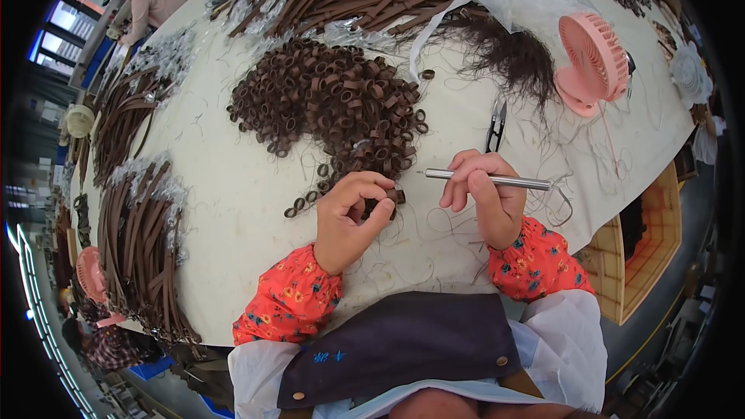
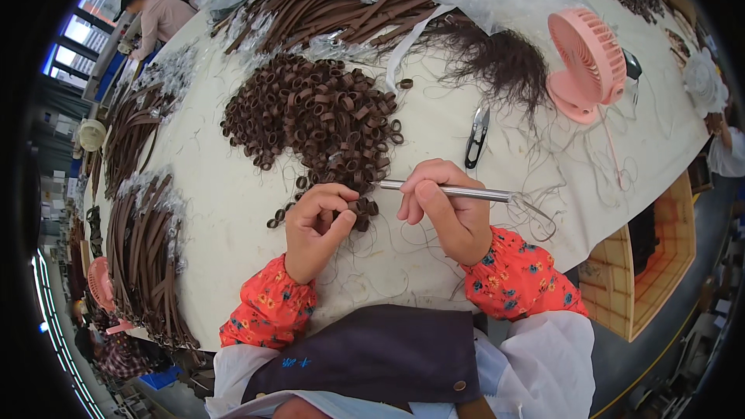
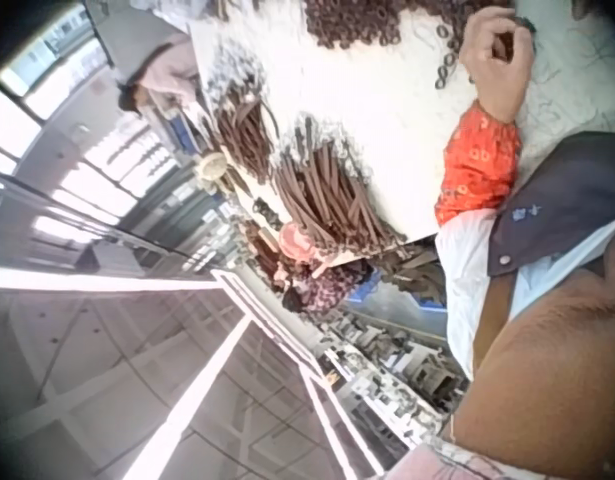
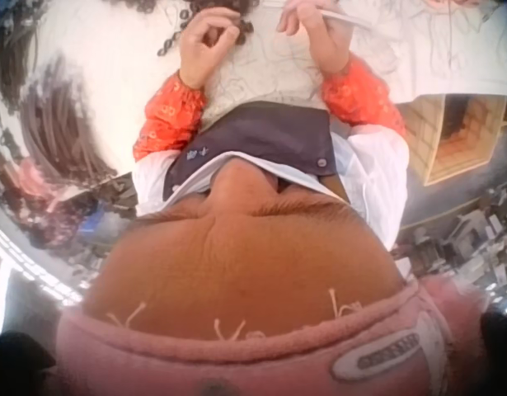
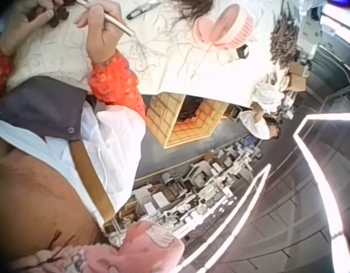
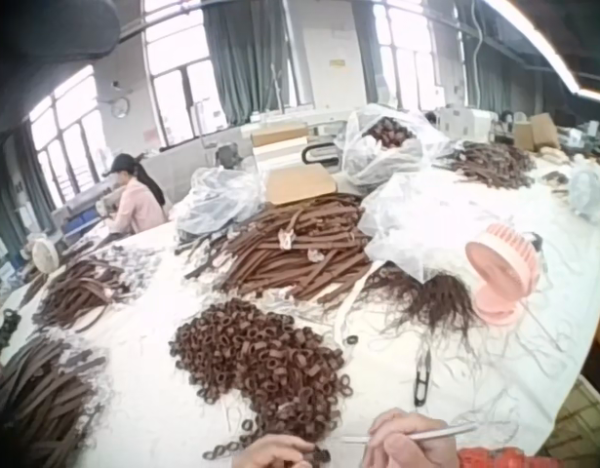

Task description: The person uses a metal rod to thread a thin wire through small brown plastic rings, forming coiled hair accessories. They repeatedly pick up a ring, insert the rod, and wind the wire to create a spiral, then place the finished piece on the table. The workspace contains piles of rings, loose wire, and completed coils.

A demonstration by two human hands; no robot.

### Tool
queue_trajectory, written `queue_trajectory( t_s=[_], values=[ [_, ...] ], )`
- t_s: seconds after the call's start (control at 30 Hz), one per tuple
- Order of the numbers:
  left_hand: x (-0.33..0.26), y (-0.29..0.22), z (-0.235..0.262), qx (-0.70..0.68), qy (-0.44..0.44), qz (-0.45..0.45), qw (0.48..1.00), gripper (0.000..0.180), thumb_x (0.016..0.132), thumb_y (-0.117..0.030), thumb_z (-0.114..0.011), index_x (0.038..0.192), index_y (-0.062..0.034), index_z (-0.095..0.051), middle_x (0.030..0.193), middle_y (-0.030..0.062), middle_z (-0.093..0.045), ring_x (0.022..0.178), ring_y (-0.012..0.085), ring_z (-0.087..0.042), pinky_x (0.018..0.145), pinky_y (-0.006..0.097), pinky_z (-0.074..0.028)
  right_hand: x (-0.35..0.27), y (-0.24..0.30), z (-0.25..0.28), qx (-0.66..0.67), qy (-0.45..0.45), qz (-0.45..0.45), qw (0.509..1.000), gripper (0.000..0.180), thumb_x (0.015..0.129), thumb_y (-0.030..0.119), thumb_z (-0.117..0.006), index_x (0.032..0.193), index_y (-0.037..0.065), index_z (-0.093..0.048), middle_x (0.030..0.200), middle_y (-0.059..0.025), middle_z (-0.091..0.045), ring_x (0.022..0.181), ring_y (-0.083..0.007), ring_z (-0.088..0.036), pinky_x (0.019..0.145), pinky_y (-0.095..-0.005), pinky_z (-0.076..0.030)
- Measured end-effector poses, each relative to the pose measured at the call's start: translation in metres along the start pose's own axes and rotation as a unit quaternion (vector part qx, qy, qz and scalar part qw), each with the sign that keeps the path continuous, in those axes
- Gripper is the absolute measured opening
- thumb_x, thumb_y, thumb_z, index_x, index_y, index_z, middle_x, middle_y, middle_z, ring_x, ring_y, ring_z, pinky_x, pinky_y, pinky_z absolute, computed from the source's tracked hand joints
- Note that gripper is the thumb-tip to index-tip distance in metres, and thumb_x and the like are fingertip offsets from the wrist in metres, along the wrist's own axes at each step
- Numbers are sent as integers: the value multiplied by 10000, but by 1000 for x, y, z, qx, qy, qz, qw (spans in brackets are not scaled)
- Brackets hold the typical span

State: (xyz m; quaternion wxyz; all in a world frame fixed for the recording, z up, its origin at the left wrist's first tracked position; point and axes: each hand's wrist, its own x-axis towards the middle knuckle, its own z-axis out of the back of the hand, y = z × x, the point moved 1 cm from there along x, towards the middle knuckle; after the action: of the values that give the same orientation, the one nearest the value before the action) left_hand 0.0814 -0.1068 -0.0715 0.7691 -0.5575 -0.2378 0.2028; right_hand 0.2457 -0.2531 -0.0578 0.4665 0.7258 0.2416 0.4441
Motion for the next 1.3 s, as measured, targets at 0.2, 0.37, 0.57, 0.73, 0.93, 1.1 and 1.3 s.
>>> queue_trajectory(
  t_s=[0.2,0.37,0.57,0.73,0.93,1.1,1.3],
  values=[
    [-8,-4,23,275,-60,-142,949,215,697,-19,-682,887,-104,-631,867,-4,-667,894,186,-524,881,347,-338,-3,-3,-3,15,-20,-26,999,198,997,130,-436,998,-31,-551,682,-54,-558,648,-129,-575,630,-268,-470],
    [-19,8,47,404,-47,-140,903,216,694,-19,-691,881,-121,-655,897,5,-656,909,201,-507,878,342,-340,-4,-3,-4,14,-20,-34,999,201,998,137,-443,1002,-32,-551,683,-53,-559,652,-123,-578,631,-263,-470],
    [-22,0,37,369,48,-170,912,250,699,-39,-703,928,-138,-684,902,7,-579,841,205,-504,788,364,-373,-4,-4,-5,15,-16,-40,999,204,998,142,-447,1007,-32,-551,687,-51,-565,649,-120,-579,627,-259,-472],
    [-18,9,19,309,206,-202,906,244,743,-46,-697,973,-120,-670,894,29,-545,800,220,-507,706,344,-420,-3,-5,-5,18,-16,-44,999,203,998,143,-447,1008,-32,-550,687,-51,-567,649,-121,-579,628,-257,-472],
    [-15,7,9,310,141,-203,918,230,744,-64,-738,957,-83,-655,889,45,-576,789,228,-535,673,321,-457,-5,-6,-5,-1,10,-64,998,183,989,136,-468,1033,-15,-562,732,-62,-603,697,-127,-599,646,-264,-475],
    [-12,1,0,-109,144,33,983,176,894,-147,-644,1003,-10,-622,873,42,-636,744,128,-569,661,253,-460,1,-9,-13,-205,118,47,970,200,873,36,-623,1068,77,-613,869,-78,-656,787,-214,-630,702,-304,-495],
    [-8,10,-7,-271,173,173,931,243,983,-192,-527,1082,21,-590,829,49,-646,662,69,-549,602,216,-447,3,-9,-18,-253,161,79,951,331,746,-4,-714,1039,123,-624,895,-65,-645,832,-252,-620,720,-344,-498]
  ],
)
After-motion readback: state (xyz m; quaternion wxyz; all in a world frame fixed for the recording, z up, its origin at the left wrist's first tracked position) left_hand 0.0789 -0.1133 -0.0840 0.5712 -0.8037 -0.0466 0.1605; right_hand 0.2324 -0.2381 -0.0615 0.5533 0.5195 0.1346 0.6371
